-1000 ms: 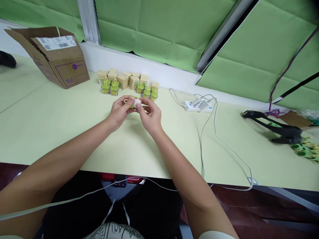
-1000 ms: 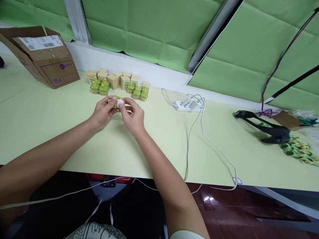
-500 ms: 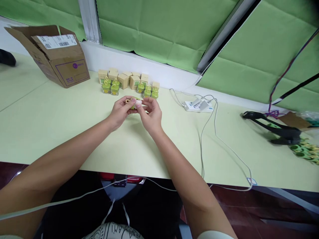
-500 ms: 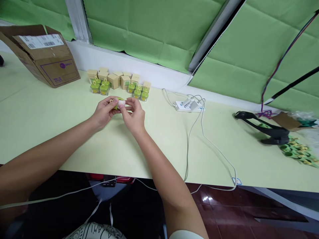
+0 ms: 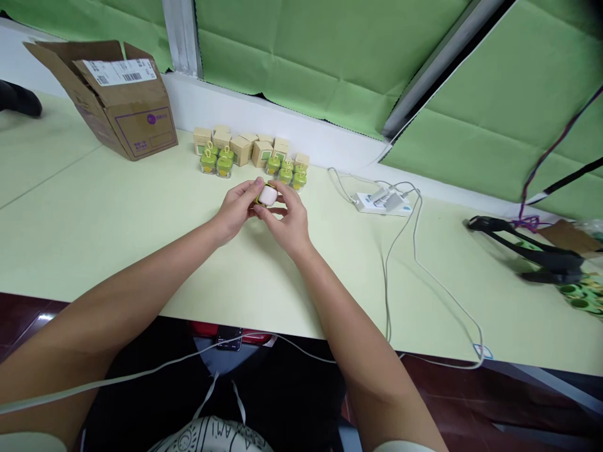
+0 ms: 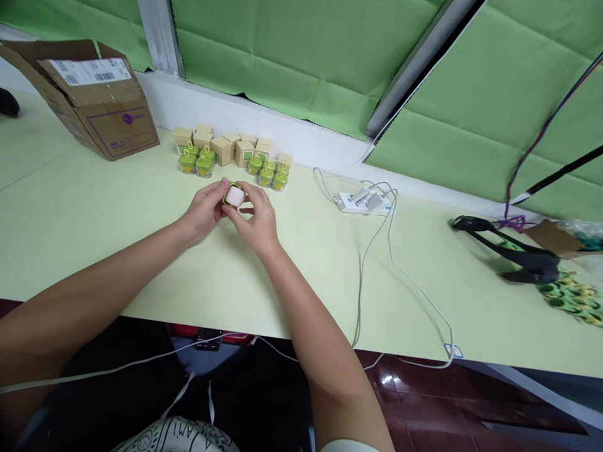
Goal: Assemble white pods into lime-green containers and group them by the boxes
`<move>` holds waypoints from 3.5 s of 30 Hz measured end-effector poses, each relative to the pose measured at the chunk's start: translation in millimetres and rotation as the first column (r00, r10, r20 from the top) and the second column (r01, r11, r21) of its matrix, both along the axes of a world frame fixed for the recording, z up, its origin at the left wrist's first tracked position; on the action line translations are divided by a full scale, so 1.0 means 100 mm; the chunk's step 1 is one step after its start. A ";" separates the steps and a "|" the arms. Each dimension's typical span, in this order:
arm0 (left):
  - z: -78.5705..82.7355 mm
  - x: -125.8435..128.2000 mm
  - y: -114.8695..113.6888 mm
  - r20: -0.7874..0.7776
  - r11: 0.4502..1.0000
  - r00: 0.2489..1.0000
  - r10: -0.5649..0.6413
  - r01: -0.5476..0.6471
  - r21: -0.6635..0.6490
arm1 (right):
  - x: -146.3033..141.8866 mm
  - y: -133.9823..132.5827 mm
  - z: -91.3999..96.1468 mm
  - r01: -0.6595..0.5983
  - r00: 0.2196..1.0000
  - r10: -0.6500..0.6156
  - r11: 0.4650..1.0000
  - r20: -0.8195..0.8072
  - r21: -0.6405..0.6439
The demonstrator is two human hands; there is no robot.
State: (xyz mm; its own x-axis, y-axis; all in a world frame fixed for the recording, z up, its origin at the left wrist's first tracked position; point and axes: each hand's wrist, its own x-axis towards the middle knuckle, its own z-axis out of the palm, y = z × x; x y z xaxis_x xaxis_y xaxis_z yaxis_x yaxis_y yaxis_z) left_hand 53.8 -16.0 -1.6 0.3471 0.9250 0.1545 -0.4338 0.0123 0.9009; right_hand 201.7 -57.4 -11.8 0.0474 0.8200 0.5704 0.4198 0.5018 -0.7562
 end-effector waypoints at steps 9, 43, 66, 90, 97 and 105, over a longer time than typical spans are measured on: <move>0.05 0.01 -0.08 -0.195 0.990 0.980 0.033 -0.005 0.140 | 0.06 -0.01 0.06 0.105 0.980 -0.139 0.970 0.144 0.221; 0.03 -0.19 0.17 -0.152 0.801 0.857 0.492 -0.378 0.464 | 0.14 0.09 -0.01 0.236 0.965 -0.242 0.970 0.103 0.065; -0.26 -0.29 0.50 -0.448 0.890 0.799 0.402 -0.224 0.397 | 0.20 0.17 -0.05 0.132 0.963 -0.191 0.949 -0.191 -0.285; -0.28 -0.22 0.28 -0.428 0.414 0.610 0.667 0.174 0.894 | -0.01 -0.03 0.24 -0.327 0.719 -0.180 0.764 -0.671 -0.556; -0.30 -0.22 0.28 -0.382 0.355 0.631 0.676 0.176 0.918 | 0.01 -0.05 0.27 -0.382 0.703 -0.167 0.731 -0.691 -0.565; -0.28 -0.21 0.28 -0.324 0.298 0.679 0.659 0.160 0.941 | 0.04 -0.04 0.30 -0.378 0.737 -0.186 0.683 -0.650 -0.625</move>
State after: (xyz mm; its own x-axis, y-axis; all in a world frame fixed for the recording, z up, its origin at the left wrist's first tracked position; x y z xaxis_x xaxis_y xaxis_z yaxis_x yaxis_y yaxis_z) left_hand 32.5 12.2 -29.9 0.4941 0.3979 0.7730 0.3529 -0.9044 0.2400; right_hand 205.6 -61.7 18.4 0.0442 0.9541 -0.2963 -0.3038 -0.2697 -0.9138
